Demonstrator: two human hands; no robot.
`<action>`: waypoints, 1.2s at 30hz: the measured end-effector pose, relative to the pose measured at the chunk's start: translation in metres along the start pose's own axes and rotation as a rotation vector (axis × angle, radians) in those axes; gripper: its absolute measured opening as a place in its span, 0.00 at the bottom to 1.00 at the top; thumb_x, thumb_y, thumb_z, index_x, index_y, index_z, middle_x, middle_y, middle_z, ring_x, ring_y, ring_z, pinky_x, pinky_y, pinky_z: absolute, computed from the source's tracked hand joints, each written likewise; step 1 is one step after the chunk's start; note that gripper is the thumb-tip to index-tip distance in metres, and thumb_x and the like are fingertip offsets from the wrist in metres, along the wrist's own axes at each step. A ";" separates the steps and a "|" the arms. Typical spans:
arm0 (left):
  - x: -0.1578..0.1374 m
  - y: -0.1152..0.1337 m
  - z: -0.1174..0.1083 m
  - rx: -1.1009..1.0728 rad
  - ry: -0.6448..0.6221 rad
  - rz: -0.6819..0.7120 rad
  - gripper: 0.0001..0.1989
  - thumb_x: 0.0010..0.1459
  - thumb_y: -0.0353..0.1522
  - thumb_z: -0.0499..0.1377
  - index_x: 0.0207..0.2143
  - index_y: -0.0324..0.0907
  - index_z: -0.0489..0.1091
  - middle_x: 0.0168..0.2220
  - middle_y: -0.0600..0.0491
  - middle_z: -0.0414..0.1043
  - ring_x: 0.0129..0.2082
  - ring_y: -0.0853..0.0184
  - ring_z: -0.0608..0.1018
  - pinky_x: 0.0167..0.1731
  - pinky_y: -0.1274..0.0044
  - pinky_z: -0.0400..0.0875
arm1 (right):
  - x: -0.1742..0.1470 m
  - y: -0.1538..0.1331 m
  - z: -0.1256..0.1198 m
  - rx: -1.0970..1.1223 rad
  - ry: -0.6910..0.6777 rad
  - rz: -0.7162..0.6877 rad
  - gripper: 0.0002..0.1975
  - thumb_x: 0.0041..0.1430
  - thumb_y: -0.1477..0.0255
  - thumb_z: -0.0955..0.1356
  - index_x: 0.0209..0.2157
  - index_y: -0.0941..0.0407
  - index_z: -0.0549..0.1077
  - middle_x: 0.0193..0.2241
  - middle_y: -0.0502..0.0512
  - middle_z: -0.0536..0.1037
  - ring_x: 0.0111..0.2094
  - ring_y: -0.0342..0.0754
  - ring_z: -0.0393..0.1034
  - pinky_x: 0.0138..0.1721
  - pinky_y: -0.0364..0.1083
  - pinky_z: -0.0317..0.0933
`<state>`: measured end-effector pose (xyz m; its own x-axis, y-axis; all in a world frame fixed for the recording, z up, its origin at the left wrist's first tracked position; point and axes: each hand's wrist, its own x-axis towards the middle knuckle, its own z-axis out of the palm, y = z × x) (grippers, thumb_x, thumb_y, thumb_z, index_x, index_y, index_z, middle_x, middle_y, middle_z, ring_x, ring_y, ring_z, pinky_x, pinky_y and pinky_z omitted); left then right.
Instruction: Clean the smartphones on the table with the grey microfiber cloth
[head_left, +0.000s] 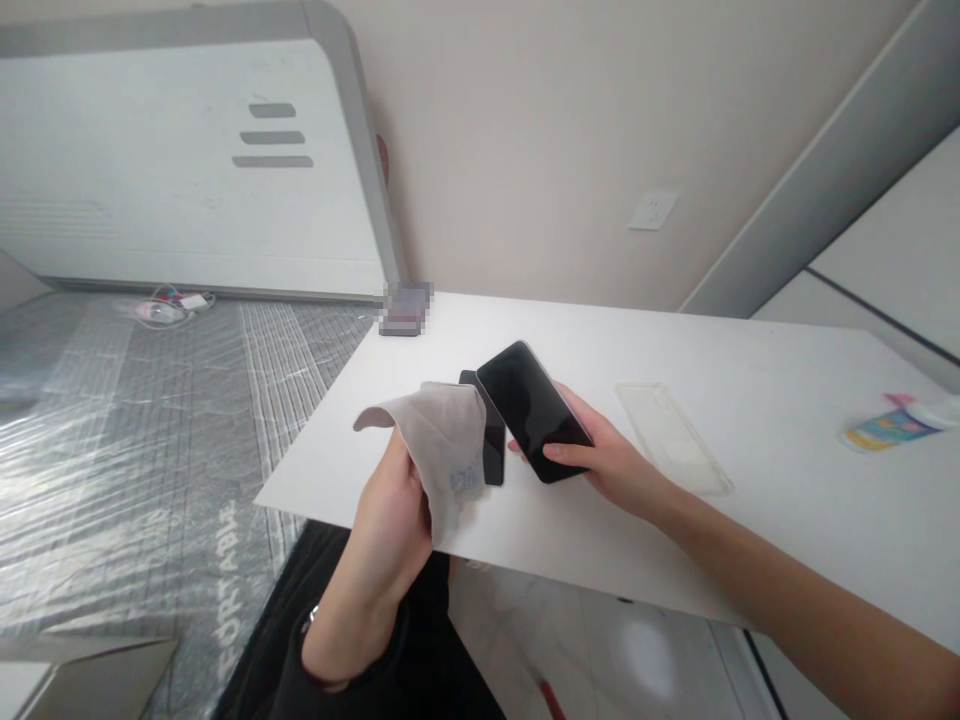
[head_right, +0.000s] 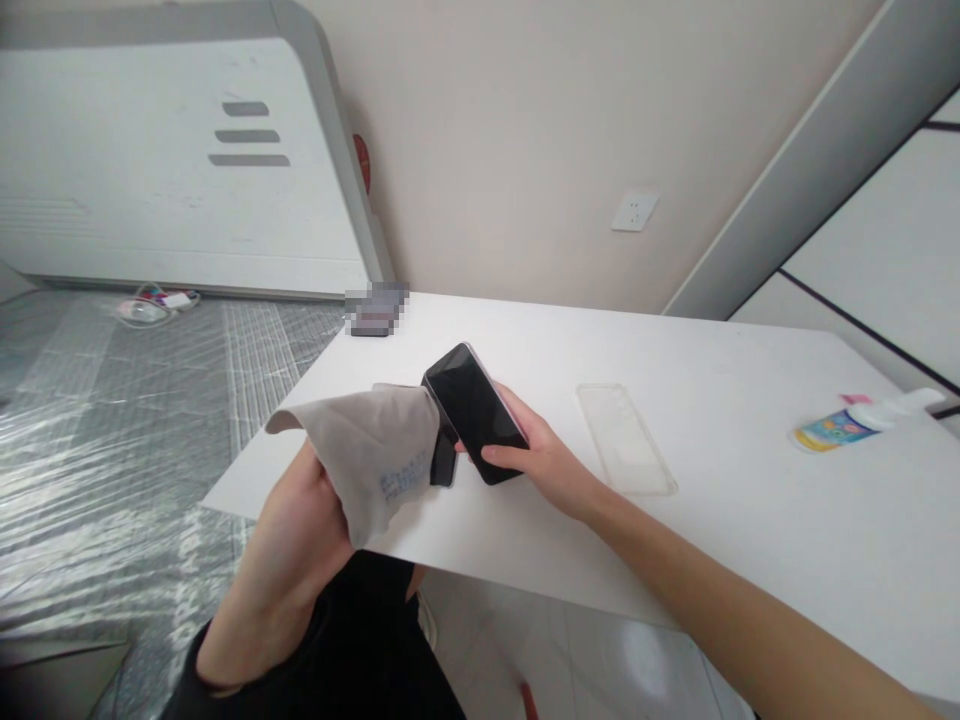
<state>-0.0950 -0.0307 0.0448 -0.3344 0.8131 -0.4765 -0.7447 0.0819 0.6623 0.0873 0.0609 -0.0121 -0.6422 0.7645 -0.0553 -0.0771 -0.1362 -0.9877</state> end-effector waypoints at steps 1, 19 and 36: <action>0.001 0.000 0.000 -0.010 -0.002 -0.026 0.14 0.68 0.39 0.57 0.40 0.44 0.81 0.41 0.44 0.84 0.60 0.47 0.79 0.57 0.60 0.79 | 0.000 -0.001 0.000 -0.028 -0.014 -0.018 0.39 0.54 0.66 0.75 0.66 0.52 0.64 0.45 0.57 0.83 0.47 0.58 0.80 0.51 0.57 0.71; 0.000 0.011 0.004 0.002 0.010 -0.081 0.23 0.75 0.37 0.45 0.36 0.42 0.79 0.37 0.48 0.83 0.56 0.54 0.82 0.54 0.66 0.80 | -0.001 -0.008 0.001 -0.309 0.015 -0.016 0.37 0.59 0.65 0.69 0.70 0.54 0.64 0.53 0.61 0.80 0.53 0.60 0.74 0.59 0.61 0.65; -0.004 -0.021 0.004 -0.179 -0.254 -0.236 0.28 0.76 0.46 0.45 0.50 0.39 0.79 0.46 0.46 0.85 0.58 0.53 0.80 0.62 0.62 0.72 | -0.009 0.016 0.007 -1.043 0.024 -0.537 0.29 0.74 0.53 0.60 0.71 0.45 0.64 0.61 0.66 0.63 0.61 0.64 0.60 0.61 0.67 0.62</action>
<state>-0.0756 -0.0334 0.0357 -0.0050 0.9026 -0.4305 -0.8808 0.1999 0.4293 0.0870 0.0474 -0.0266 -0.7022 0.5796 0.4135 0.3351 0.7815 -0.5263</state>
